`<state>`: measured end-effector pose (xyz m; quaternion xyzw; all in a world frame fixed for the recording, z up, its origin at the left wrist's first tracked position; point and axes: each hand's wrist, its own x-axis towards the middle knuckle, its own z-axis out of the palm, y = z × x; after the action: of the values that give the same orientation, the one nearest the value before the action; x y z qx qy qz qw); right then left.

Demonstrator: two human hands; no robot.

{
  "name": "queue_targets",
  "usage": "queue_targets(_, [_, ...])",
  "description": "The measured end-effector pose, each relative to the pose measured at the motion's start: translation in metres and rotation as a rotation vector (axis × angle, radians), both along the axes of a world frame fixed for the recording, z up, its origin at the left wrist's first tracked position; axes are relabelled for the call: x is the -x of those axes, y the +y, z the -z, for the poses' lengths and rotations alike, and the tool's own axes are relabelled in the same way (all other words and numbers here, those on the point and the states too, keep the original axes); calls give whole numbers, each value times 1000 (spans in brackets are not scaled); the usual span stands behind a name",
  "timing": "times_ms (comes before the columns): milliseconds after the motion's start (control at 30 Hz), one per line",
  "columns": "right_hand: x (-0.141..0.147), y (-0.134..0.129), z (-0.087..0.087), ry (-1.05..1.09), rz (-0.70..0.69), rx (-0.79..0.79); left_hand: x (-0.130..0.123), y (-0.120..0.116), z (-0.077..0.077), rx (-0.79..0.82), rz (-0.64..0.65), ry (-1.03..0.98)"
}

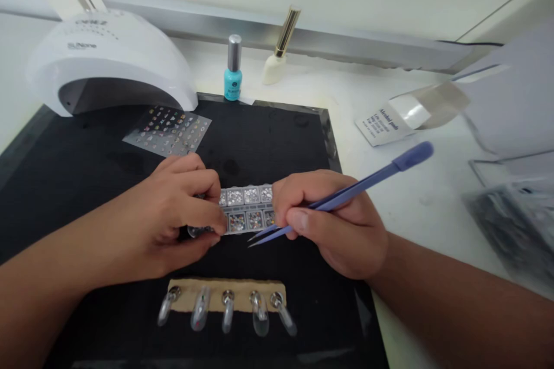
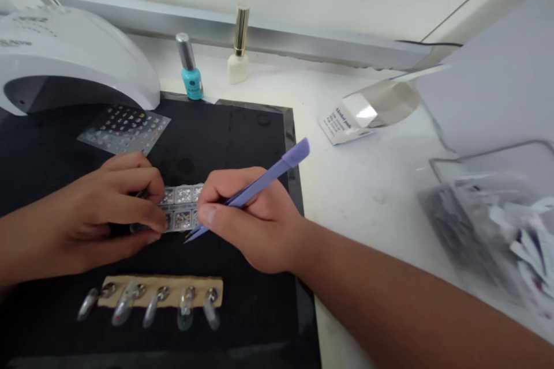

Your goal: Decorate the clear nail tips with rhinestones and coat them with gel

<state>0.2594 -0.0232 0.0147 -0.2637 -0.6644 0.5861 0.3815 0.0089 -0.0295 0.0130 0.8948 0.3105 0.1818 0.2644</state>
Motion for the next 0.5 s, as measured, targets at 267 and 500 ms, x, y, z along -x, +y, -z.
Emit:
queue_targets(267, [5, -1, 4, 94, 11, 56, -8, 1, 3, -66, -75, 44])
queue_targets(500, [7, 0, 8, 110, -41, 45, -10, 1, 4, -175, -60, 46])
